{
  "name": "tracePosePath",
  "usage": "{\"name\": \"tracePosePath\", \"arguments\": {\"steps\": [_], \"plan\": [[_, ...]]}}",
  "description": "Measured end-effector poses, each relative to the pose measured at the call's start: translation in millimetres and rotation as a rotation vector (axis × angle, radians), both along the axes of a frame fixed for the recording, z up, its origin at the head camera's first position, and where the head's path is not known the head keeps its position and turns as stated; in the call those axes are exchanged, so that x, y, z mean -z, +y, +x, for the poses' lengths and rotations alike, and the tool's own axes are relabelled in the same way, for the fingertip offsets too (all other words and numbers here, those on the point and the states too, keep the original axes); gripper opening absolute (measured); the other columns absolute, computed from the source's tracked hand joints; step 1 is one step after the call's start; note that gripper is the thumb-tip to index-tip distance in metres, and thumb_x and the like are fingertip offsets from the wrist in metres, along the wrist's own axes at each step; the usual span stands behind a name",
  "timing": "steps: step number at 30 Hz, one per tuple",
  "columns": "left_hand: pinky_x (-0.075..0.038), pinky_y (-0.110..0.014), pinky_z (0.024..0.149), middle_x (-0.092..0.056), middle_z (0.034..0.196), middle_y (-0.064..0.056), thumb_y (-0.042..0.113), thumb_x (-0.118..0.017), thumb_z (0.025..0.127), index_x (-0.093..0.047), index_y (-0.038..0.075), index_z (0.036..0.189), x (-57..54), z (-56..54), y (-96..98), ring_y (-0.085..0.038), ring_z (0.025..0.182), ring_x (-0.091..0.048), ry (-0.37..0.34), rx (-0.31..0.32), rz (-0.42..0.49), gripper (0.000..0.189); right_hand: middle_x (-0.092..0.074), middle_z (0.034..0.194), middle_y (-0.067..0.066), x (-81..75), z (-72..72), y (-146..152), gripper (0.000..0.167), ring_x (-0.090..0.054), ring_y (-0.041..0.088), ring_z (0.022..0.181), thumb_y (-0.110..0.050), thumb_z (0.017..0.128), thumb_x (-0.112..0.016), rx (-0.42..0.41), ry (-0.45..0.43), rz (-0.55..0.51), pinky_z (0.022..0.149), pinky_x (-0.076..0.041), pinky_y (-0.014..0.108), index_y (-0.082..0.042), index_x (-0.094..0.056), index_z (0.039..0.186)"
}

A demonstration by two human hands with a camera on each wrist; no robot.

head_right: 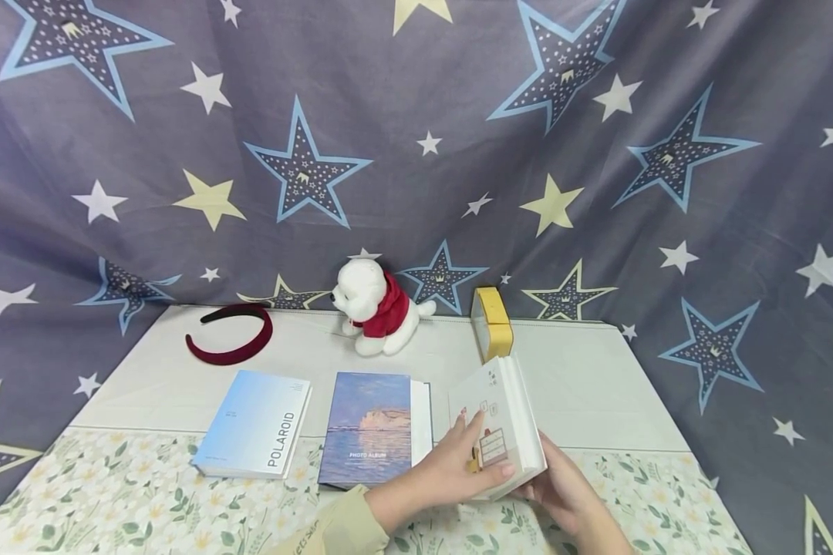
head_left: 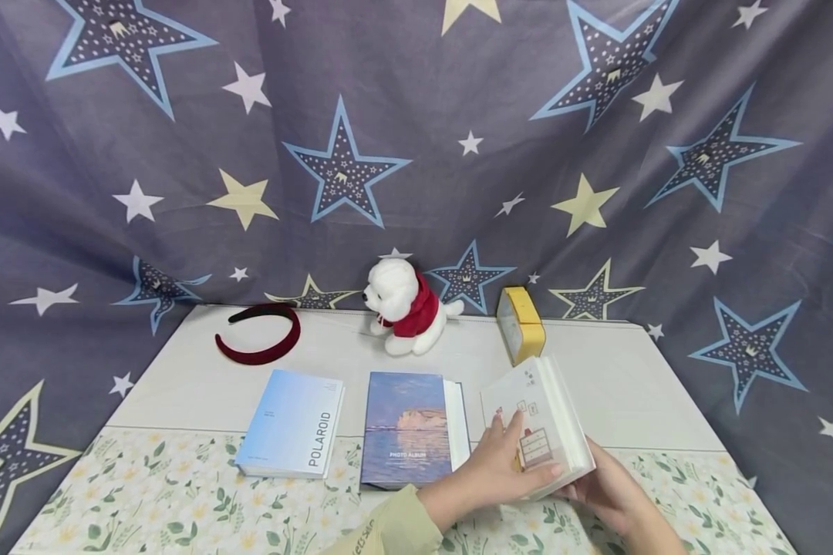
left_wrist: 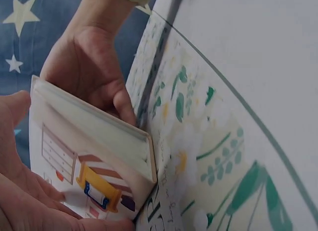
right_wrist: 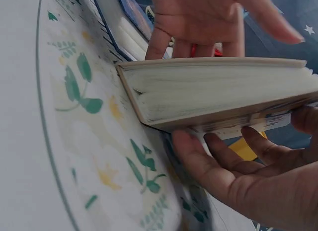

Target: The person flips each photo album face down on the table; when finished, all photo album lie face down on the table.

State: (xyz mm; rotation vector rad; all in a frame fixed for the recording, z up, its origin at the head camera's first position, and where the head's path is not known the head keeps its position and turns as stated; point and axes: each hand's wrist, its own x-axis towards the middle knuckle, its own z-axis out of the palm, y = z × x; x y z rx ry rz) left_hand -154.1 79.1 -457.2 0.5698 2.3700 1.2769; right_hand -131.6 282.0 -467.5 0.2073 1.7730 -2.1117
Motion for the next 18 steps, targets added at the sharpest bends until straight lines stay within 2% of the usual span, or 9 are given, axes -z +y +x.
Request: {"name": "tracePosePath", "arguments": {"steps": [5, 10, 14, 18], "plan": [[-0.032, -0.064, 0.104, -0.010, 0.157, -0.031, 0.064, -0.064, 0.082, -0.017, 0.012, 0.157, -1.1, 4.6, 2.1, -0.048, 0.142, -0.018, 0.001, -0.024, 0.041, 0.103, -0.057, 0.130, 0.016, 1.0, 0.1, -5.3, 0.078, -0.061, 0.030, 0.115, -0.061, 0.098, -0.038, 0.012, -0.012, 0.034, 0.094, -0.049, 0.049, -0.005, -0.031, 0.151], [-0.031, -0.063, 0.105, -0.010, 0.157, -0.032, 0.064, -0.067, 0.080, -0.015, 0.008, 0.157, -3.4, 9.4, 3.4, -0.048, 0.141, -0.018, 0.013, -0.046, 0.062, 0.109, -0.046, 0.141, 0.023, -0.8, -1.1, -12.1, 0.080, -0.059, 0.032, 0.117, -0.061, 0.098, -0.036, 0.015, -0.005, 0.077, 0.093, -0.050, 0.051, -0.005, -0.025, 0.154], [-0.031, -0.063, 0.106, -0.009, 0.156, -0.033, 0.063, -0.067, 0.080, -0.011, 0.006, 0.157, -5.9, 9.8, 2.9, -0.048, 0.142, -0.016, 0.001, -0.037, 0.092, 0.111, -0.035, 0.147, 0.029, -3.2, -3.3, -20.7, 0.077, -0.056, 0.037, 0.119, -0.060, 0.098, -0.036, 0.036, 0.011, 0.141, 0.088, -0.051, 0.056, -0.008, -0.026, 0.154], [-0.031, -0.063, 0.106, -0.008, 0.157, -0.032, 0.063, -0.067, 0.081, -0.007, 0.007, 0.157, -8.0, 9.5, 2.2, -0.047, 0.143, -0.015, -0.015, -0.029, 0.119, 0.112, -0.034, 0.148, 0.030, -5.3, -4.2, -26.9, 0.073, -0.048, 0.047, 0.125, -0.059, 0.097, -0.039, 0.064, 0.022, 0.196, 0.087, -0.047, 0.064, -0.011, -0.031, 0.152]]}}
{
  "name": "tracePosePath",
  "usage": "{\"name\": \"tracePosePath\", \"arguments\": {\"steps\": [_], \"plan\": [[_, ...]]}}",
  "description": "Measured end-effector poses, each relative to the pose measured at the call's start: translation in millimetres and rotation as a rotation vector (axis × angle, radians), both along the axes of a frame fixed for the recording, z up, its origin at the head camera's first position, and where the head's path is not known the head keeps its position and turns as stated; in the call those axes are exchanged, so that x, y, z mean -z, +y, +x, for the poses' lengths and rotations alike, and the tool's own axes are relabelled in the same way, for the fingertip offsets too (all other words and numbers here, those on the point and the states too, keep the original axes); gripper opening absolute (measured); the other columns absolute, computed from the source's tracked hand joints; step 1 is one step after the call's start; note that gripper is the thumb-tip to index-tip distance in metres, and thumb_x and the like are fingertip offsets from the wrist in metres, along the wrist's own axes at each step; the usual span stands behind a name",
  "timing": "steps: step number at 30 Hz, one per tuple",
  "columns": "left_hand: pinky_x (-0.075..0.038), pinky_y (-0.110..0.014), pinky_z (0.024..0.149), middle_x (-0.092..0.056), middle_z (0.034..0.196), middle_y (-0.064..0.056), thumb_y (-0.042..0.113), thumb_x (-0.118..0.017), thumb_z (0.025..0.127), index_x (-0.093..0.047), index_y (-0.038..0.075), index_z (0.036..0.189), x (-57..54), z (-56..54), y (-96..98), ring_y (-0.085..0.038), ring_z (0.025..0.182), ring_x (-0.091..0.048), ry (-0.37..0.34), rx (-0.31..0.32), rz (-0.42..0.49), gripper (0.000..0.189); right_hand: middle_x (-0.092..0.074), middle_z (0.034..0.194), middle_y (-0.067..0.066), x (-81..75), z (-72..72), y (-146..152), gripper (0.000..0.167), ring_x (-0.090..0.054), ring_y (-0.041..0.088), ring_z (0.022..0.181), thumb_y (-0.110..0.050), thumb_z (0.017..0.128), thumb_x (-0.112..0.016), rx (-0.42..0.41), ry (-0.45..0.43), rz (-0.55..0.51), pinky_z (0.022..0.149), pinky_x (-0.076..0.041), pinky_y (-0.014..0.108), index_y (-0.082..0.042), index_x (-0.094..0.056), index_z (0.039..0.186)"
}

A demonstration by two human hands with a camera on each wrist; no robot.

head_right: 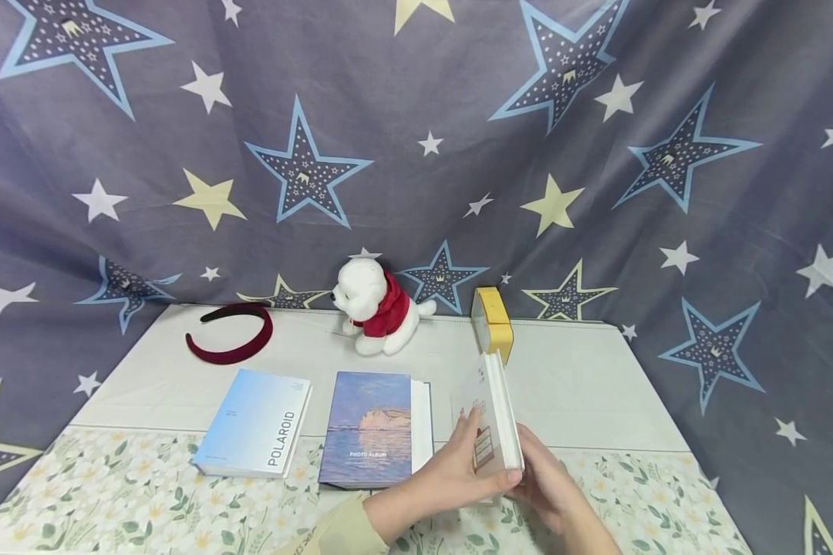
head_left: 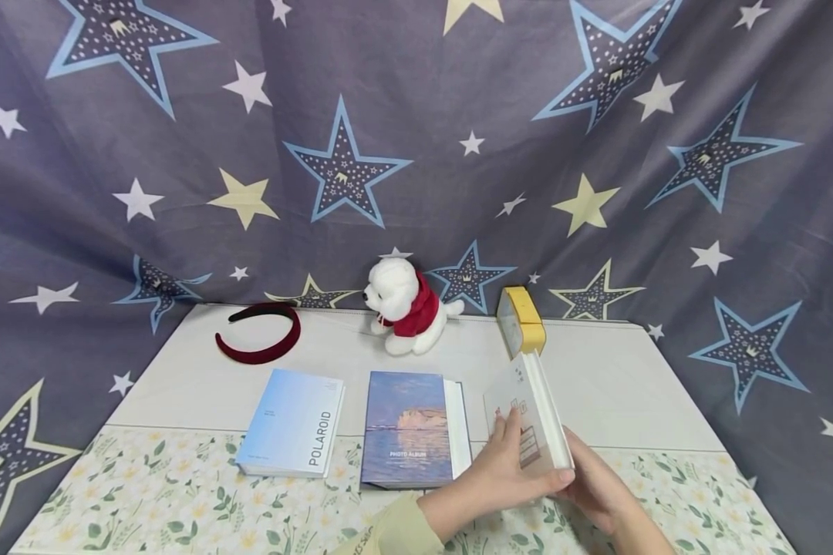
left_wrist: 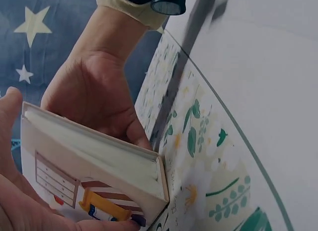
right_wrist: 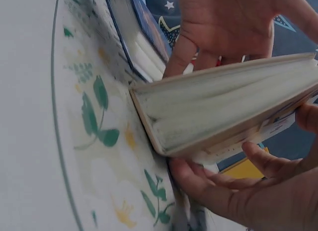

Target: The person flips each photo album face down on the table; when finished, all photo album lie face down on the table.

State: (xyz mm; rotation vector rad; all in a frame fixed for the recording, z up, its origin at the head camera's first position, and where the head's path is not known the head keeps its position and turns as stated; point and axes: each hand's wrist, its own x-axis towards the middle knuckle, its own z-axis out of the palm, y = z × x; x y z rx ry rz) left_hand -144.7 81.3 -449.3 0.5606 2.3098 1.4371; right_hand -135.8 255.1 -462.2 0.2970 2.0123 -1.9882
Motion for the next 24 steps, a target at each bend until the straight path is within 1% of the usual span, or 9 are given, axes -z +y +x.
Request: {"name": "tracePosePath", "arguments": {"steps": [4, 7, 14, 17, 20, 22, 24], "plan": [[-0.032, -0.064, 0.104, -0.005, 0.157, -0.032, 0.060, -0.067, 0.082, -0.002, 0.007, 0.157, -1.0, 0.6, 0.2, -0.048, 0.142, -0.013, -0.023, 0.016, 0.045, 0.113, -0.027, 0.152, 0.028, -1.3, 1.6, -2.5, 0.074, -0.031, 0.057, 0.133, -0.061, 0.097, -0.038, -0.020, 0.009, 0.057, 0.092, -0.037, 0.072, -0.013, -0.029, 0.152], [-0.032, -0.063, 0.104, -0.004, 0.157, -0.033, 0.059, -0.067, 0.083, -0.001, 0.004, 0.156, -1.6, 1.5, -0.1, -0.049, 0.142, -0.012, -0.035, 0.024, 0.069, 0.113, -0.022, 0.155, 0.027, -2.0, 2.8, -3.5, 0.075, -0.022, 0.057, 0.137, -0.063, 0.096, -0.037, -0.035, 0.006, 0.076, 0.095, -0.031, 0.073, -0.014, -0.027, 0.153], [-0.031, -0.064, 0.103, -0.003, 0.156, -0.035, 0.055, -0.069, 0.084, 0.000, 0.003, 0.156, -2.3, 2.3, 0.3, -0.050, 0.141, -0.012, -0.048, 0.027, 0.098, 0.113, -0.025, 0.155, 0.022, -2.9, 2.9, -7.3, 0.075, -0.022, 0.055, 0.138, -0.065, 0.094, -0.039, -0.026, -0.005, 0.094, 0.096, -0.029, 0.073, -0.019, -0.030, 0.151], [-0.031, -0.064, 0.103, 0.000, 0.155, -0.036, 0.056, -0.069, 0.083, 0.002, 0.003, 0.156, -1.2, 2.1, 1.1, -0.052, 0.141, -0.010, -0.063, 0.031, 0.118, 0.114, -0.026, 0.155, 0.022, -3.4, 3.6, -8.2, 0.073, -0.021, 0.055, 0.139, -0.064, 0.094, -0.041, -0.032, -0.003, 0.095, 0.097, -0.025, 0.075, -0.018, -0.031, 0.151], [-0.031, -0.067, 0.102, 0.003, 0.154, -0.037, 0.061, -0.067, 0.082, 0.005, 0.004, 0.156, -0.7, 1.7, 1.7, -0.054, 0.140, -0.007, -0.082, 0.035, 0.129, 0.117, -0.026, 0.156, 0.022, -4.4, 3.9, -8.9, 0.073, -0.019, 0.052, 0.140, -0.063, 0.094, -0.042, -0.034, -0.009, 0.085, 0.101, -0.019, 0.074, -0.017, -0.033, 0.150], [-0.030, -0.067, 0.102, 0.005, 0.154, -0.037, 0.063, -0.065, 0.081, 0.007, 0.004, 0.155, -0.9, 1.5, 1.9, -0.054, 0.140, -0.005, -0.094, 0.031, 0.137, 0.119, -0.026, 0.156, 0.022, -4.9, 4.0, -9.6, 0.072, -0.021, 0.052, 0.140, -0.062, 0.095, -0.042, -0.038, -0.001, 0.073, 0.102, -0.019, 0.073, -0.016, -0.033, 0.150], [-0.030, -0.067, 0.102, 0.005, 0.154, -0.038, 0.064, -0.064, 0.081, 0.008, 0.003, 0.155, -1.6, 1.9, 1.7, -0.054, 0.140, -0.004, -0.103, 0.025, 0.150, 0.120, -0.028, 0.154, 0.023, -5.0, 4.8, -10.7, 0.070, -0.026, 0.052, 0.138, -0.059, 0.096, -0.042, -0.036, 0.008, 0.068, 0.102, -0.025, 0.071, -0.016, -0.033, 0.150]]}}
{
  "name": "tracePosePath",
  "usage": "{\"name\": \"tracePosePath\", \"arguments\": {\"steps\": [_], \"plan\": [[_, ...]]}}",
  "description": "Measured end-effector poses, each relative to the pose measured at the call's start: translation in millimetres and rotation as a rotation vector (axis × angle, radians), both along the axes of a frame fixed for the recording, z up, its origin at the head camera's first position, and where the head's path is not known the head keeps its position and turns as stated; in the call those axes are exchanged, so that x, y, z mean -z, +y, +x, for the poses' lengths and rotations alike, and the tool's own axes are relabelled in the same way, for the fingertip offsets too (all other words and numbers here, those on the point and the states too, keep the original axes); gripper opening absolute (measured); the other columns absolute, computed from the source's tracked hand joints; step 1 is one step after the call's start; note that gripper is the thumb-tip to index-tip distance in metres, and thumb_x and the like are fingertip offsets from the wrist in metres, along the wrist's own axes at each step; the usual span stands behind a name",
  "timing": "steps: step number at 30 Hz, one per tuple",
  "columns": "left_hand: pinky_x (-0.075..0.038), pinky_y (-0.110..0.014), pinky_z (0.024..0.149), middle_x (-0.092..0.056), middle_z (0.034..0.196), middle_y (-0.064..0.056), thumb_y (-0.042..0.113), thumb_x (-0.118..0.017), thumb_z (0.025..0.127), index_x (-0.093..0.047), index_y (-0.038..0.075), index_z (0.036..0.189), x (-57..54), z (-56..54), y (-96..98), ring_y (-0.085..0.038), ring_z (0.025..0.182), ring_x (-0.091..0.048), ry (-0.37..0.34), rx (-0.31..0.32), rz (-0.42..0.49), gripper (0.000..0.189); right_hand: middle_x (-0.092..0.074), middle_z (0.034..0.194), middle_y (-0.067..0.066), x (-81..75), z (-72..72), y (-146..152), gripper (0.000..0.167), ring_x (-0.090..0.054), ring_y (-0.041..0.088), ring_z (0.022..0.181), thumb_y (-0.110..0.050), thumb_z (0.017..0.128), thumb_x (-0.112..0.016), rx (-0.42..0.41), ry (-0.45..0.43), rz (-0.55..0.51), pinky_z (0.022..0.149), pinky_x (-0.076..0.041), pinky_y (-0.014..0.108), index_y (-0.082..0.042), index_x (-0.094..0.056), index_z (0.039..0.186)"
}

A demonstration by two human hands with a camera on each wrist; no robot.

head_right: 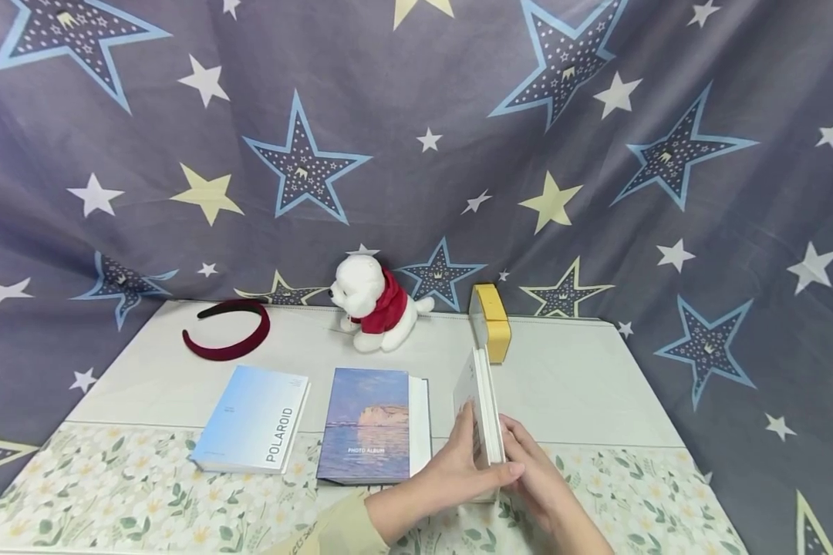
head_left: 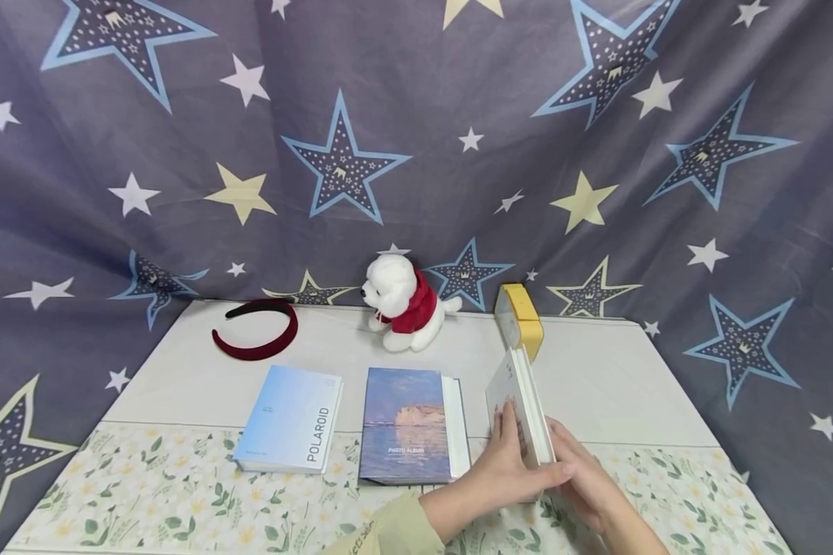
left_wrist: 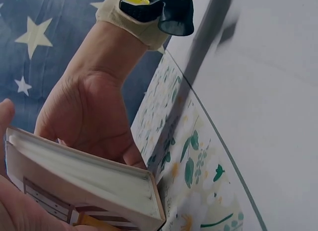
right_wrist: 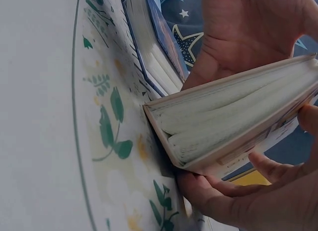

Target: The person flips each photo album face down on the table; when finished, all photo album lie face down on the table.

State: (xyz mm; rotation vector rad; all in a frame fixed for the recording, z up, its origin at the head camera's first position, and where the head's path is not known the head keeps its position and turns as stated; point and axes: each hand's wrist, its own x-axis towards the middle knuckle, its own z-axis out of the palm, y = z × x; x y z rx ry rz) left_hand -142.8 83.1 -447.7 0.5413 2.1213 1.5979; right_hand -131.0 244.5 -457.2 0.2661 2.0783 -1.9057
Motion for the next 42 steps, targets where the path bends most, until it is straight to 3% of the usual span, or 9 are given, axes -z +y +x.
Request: {"name": "tracePosePath", "arguments": {"steps": [6, 11, 18, 22, 26, 28, 32, 35, 42], "plan": [[-0.028, -0.067, 0.103, 0.003, 0.155, -0.036, 0.054, -0.067, 0.082, 0.006, 0.002, 0.155, -2.7, 3.3, -1.2, -0.052, 0.141, -0.006, -0.028, -0.044, 0.078, 0.115, -0.037, 0.150, 0.024, 2.7, 1.3, -4.4, 0.068, -0.046, 0.044, 0.129, -0.055, 0.096, -0.048, 0.040, -0.009, 0.023, 0.094, -0.046, 0.059, -0.014, -0.035, 0.149], [-0.025, -0.056, 0.110, -0.002, 0.159, -0.025, 0.040, -0.068, 0.078, 0.004, 0.008, 0.157, -4.0, 5.4, 0.9, -0.037, 0.144, -0.012, -0.027, -0.106, 0.140, 0.111, -0.044, 0.145, 0.022, 7.5, 1.9, -4.2, 0.067, -0.054, 0.038, 0.122, -0.049, 0.095, -0.054, 0.061, -0.006, 0.051, 0.097, -0.044, 0.059, -0.012, -0.037, 0.149], [-0.024, -0.050, 0.112, -0.007, 0.161, -0.015, 0.034, -0.067, 0.083, 0.003, 0.020, 0.158, -3.4, 6.2, 0.5, -0.028, 0.144, -0.017, 0.034, -0.169, 0.209, 0.103, -0.045, 0.146, 0.021, 15.1, 1.0, -1.6, 0.065, -0.057, 0.034, 0.119, -0.047, 0.096, -0.055, 0.052, 0.013, 0.049, 0.095, -0.047, 0.055, -0.011, -0.039, 0.148], [-0.028, -0.045, 0.111, -0.010, 0.161, -0.008, 0.030, -0.066, 0.085, 0.003, 0.026, 0.158, -4.1, 7.1, 0.0, -0.024, 0.143, -0.022, 0.084, -0.190, 0.234, 0.101, -0.039, 0.149, 0.025, 16.3, 0.2, 1.0, 0.076, -0.050, 0.040, 0.126, -0.048, 0.096, -0.056, 0.045, -0.004, 0.064, 0.098, -0.041, 0.061, -0.008, -0.025, 0.153], [-0.029, -0.038, 0.111, -0.010, 0.162, -0.006, 0.018, -0.066, 0.087, 0.003, 0.024, 0.158, -5.3, 8.0, -1.8, -0.023, 0.143, -0.023, 0.112, -0.195, 0.307, 0.099, -0.035, 0.149, 0.029, 15.9, 0.9, 4.3, 0.091, -0.042, 0.044, 0.132, -0.049, 0.094, -0.058, 0.043, -0.039, 0.095, 0.102, -0.034, 0.064, 0.002, -0.012, 0.154], [-0.029, -0.034, 0.111, -0.010, 0.162, -0.005, 0.009, -0.064, 0.086, 0.002, 0.021, 0.158, -5.4, 7.8, -2.7, -0.022, 0.143, -0.023, 0.119, -0.194, 0.345, 0.098, -0.039, 0.147, 0.030, 15.9, 1.8, 5.6, 0.090, -0.045, 0.043, 0.130, -0.049, 0.094, -0.058, 0.039, -0.045, 0.099, 0.101, -0.037, 0.061, 0.005, -0.016, 0.152], [-0.029, -0.027, 0.109, -0.008, 0.162, -0.002, 0.000, -0.059, 0.084, 0.002, 0.018, 0.158, -4.8, 6.6, -4.0, -0.020, 0.144, -0.023, 0.098, -0.181, 0.400, 0.097, -0.046, 0.143, 0.025, 15.5, 4.6, 7.8, 0.082, -0.053, 0.036, 0.125, -0.046, 0.095, -0.058, 0.048, -0.045, 0.047, 0.099, -0.043, 0.055, 0.002, -0.023, 0.150], [-0.035, -0.024, 0.105, -0.009, 0.162, -0.004, -0.003, -0.055, 0.083, 0.001, 0.017, 0.158, -3.9, 4.9, -5.0, -0.022, 0.142, -0.030, 0.064, -0.163, 0.437, 0.095, -0.044, 0.145, 0.023, 14.5, 6.2, 10.9, 0.082, -0.052, 0.032, 0.126, -0.046, 0.094, -0.059, 0.079, -0.040, 0.018, 0.101, -0.042, 0.054, -0.001, -0.022, 0.152], [-0.033, -0.022, 0.106, -0.006, 0.161, -0.014, 0.000, -0.051, 0.087, 0.001, 0.003, 0.156, -2.8, 2.4, -8.6, -0.024, 0.143, -0.026, 0.032, -0.139, 0.392, 0.086, -0.040, 0.149, 0.020, 10.3, 5.6, 20.2, 0.081, -0.054, 0.027, 0.125, -0.040, 0.094, -0.062, 0.131, -0.018, -0.001, 0.101, -0.045, 0.043, -0.004, -0.022, 0.154]]}}
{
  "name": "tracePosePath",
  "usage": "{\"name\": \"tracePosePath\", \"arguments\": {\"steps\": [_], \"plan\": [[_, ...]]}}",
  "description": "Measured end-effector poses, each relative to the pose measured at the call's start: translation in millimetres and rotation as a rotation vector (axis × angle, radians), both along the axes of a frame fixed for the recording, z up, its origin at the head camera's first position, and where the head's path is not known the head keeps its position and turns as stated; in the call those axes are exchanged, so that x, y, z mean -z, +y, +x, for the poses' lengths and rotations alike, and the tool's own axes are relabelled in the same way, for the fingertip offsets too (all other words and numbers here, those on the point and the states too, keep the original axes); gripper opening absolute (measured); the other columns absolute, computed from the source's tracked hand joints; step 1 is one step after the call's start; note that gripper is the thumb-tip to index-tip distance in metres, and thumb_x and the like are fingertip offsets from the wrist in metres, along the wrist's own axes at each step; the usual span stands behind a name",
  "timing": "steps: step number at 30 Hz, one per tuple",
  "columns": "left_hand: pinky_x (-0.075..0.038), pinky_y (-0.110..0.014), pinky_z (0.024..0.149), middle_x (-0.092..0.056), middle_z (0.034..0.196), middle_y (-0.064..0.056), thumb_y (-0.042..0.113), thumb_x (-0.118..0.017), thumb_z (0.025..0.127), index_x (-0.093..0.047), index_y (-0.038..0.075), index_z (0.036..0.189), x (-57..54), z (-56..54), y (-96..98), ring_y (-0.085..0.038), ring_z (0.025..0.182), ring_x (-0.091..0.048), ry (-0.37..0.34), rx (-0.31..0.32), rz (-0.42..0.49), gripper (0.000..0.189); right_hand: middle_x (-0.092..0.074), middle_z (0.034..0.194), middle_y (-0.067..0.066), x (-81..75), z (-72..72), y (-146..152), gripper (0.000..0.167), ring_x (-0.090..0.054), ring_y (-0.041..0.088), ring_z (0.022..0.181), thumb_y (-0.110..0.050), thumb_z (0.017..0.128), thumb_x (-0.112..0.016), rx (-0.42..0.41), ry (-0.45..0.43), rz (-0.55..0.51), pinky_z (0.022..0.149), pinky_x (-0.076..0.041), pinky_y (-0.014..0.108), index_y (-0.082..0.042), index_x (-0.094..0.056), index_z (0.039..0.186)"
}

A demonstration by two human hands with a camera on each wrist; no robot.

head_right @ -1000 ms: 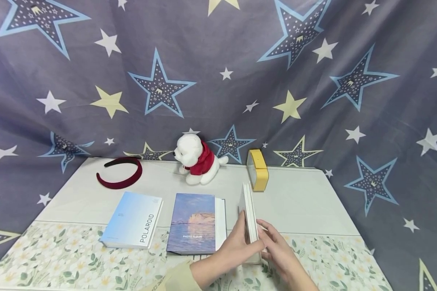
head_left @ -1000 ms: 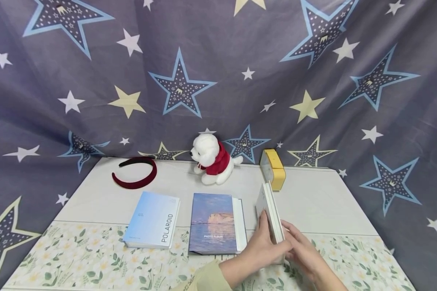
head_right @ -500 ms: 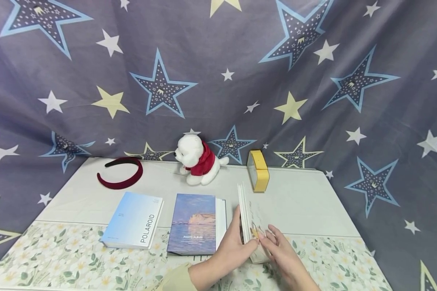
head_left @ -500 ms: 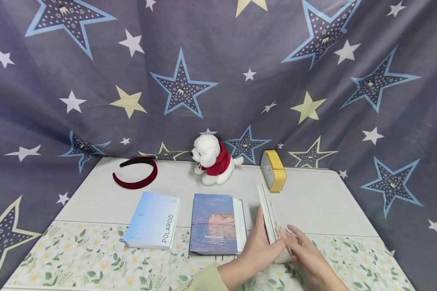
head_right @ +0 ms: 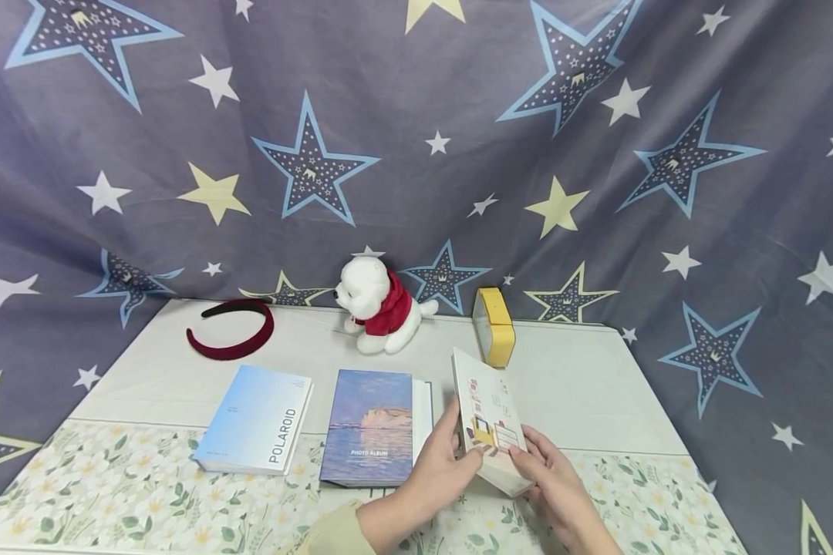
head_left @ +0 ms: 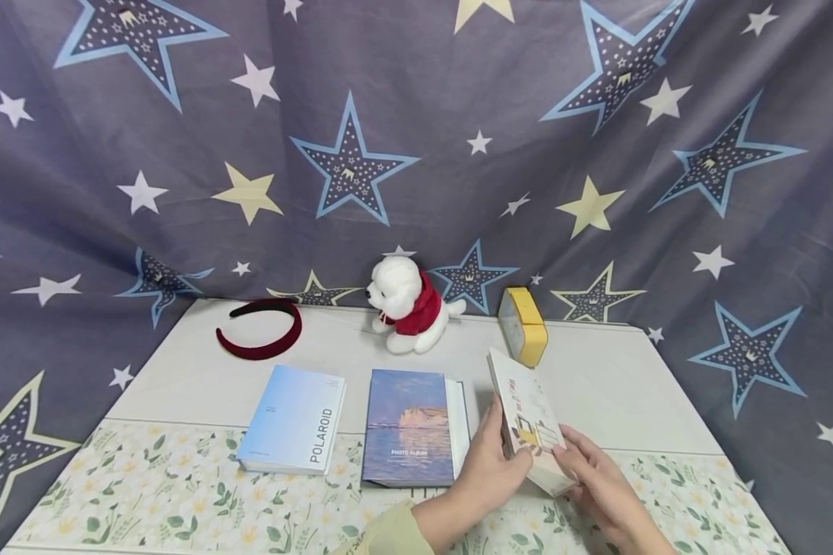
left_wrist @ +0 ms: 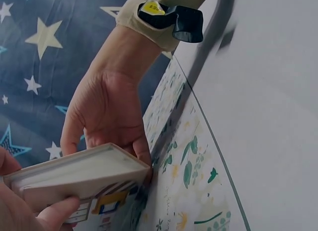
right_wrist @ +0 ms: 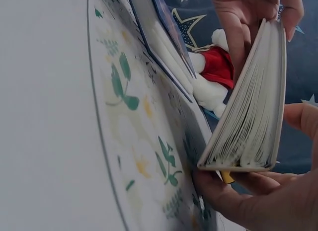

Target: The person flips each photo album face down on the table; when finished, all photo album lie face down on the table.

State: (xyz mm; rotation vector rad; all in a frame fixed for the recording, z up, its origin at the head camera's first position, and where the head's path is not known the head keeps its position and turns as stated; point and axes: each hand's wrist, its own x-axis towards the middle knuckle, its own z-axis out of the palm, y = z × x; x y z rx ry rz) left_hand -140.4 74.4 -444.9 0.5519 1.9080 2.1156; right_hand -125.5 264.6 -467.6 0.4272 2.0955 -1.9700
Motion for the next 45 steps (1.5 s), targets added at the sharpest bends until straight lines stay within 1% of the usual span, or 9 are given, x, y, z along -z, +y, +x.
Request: {"name": "tracePosePath", "arguments": {"steps": [8, 12, 16, 18, 21, 26, 32, 37, 45], "plan": [[-0.035, -0.020, 0.105, -0.003, 0.162, -0.010, 0.000, -0.053, 0.092, 0.002, 0.009, 0.157, 1.7, -0.2, -2.4, -0.022, 0.140, -0.034, 0.010, 0.044, -0.090, 0.086, -0.032, 0.155, 0.017, -1.2, -2.4, 7.0, 0.087, -0.044, 0.029, 0.135, -0.041, 0.092, -0.065, -0.016, -0.006, 0.041, 0.105, -0.041, 0.043, -0.006, -0.017, 0.156], [-0.030, -0.023, 0.109, 0.002, 0.162, -0.014, 0.003, -0.054, 0.094, 0.006, 0.003, 0.155, 3.5, -0.2, -2.9, -0.022, 0.142, -0.029, 0.004, 0.054, -0.159, 0.086, -0.031, 0.155, 0.019, -1.1, -3.6, 9.9, 0.090, -0.040, 0.033, 0.137, -0.042, 0.090, -0.067, -0.006, -0.012, 0.081, 0.106, -0.038, 0.049, -0.005, -0.017, 0.156], [-0.026, -0.033, 0.113, -0.001, 0.161, -0.021, 0.009, -0.058, 0.094, 0.004, -0.005, 0.153, 6.1, -0.5, -3.6, -0.027, 0.142, -0.029, -0.006, 0.037, -0.278, 0.086, -0.033, 0.154, 0.021, -1.3, -4.1, 12.0, 0.090, -0.039, 0.035, 0.137, -0.040, 0.090, -0.068, -0.007, -0.002, 0.125, 0.106, -0.036, 0.055, -0.005, -0.017, 0.155], [-0.026, -0.037, 0.113, -0.004, 0.160, -0.024, 0.010, -0.059, 0.094, 0.002, -0.007, 0.152, 7.0, -0.9, -4.0, -0.030, 0.141, -0.030, -0.009, 0.029, -0.331, 0.086, -0.033, 0.153, 0.021, -1.9, -4.3, 12.7, 0.090, -0.043, 0.034, 0.134, -0.039, 0.090, -0.069, -0.008, 0.005, 0.140, 0.106, -0.037, 0.054, -0.005, -0.017, 0.155], [-0.022, -0.042, 0.114, -0.007, 0.159, -0.026, 0.012, -0.060, 0.094, 0.000, -0.009, 0.152, 7.5, -1.6, -4.7, -0.034, 0.144, -0.023, -0.008, 0.027, -0.385, 0.086, -0.035, 0.153, 0.020, -2.9, -4.8, 13.3, 0.090, -0.049, 0.031, 0.128, -0.038, 0.089, -0.070, -0.013, 0.012, 0.164, 0.103, -0.042, 0.049, -0.005, -0.018, 0.155], [-0.021, -0.046, 0.113, -0.009, 0.158, -0.029, 0.011, -0.059, 0.094, -0.001, -0.009, 0.152, 8.7, -1.6, -5.6, -0.037, 0.145, -0.017, 0.000, 0.033, -0.414, 0.084, -0.033, 0.153, 0.021, -3.1, -5.9, 13.7, 0.090, -0.048, 0.033, 0.128, -0.037, 0.089, -0.071, -0.023, 0.025, 0.215, 0.101, -0.046, 0.043, -0.004, -0.019, 0.154], [-0.020, -0.048, 0.113, -0.011, 0.157, -0.030, 0.009, -0.058, 0.094, -0.002, -0.009, 0.152, 11.9, -3.0, -6.6, -0.040, 0.144, -0.015, 0.000, 0.032, -0.443, 0.082, -0.028, 0.155, 0.023, -2.3, -7.0, 13.9, 0.094, -0.040, 0.041, 0.134, -0.040, 0.088, -0.071, -0.037, 0.029, 0.255, 0.105, -0.040, 0.047, -0.002, -0.017, 0.154], [-0.022, -0.050, 0.112, -0.009, 0.156, -0.032, 0.008, -0.058, 0.094, -0.002, -0.009, 0.152, 13.0, -4.4, -7.8, -0.042, 0.144, -0.016, -0.013, 0.042, -0.445, 0.082, -0.027, 0.155, 0.024, -3.8, -6.1, 13.1, 0.095, -0.040, 0.042, 0.134, -0.041, 0.088, -0.071, -0.040, 0.034, 0.279, 0.106, -0.039, 0.049, -0.002, -0.016, 0.155], [-0.026, -0.050, 0.110, -0.009, 0.156, -0.033, 0.009, -0.058, 0.094, -0.003, -0.010, 0.152, 14.8, -5.2, -7.2, -0.045, 0.141, -0.020, -0.009, 0.024, -0.491, 0.082, -0.025, 0.156, 0.025, -6.4, -4.7, 11.4, 0.094, -0.038, 0.044, 0.134, -0.040, 0.088, -0.070, -0.046, 0.048, 0.289, 0.107, -0.037, 0.051, -0.001, -0.015, 0.154]]}}
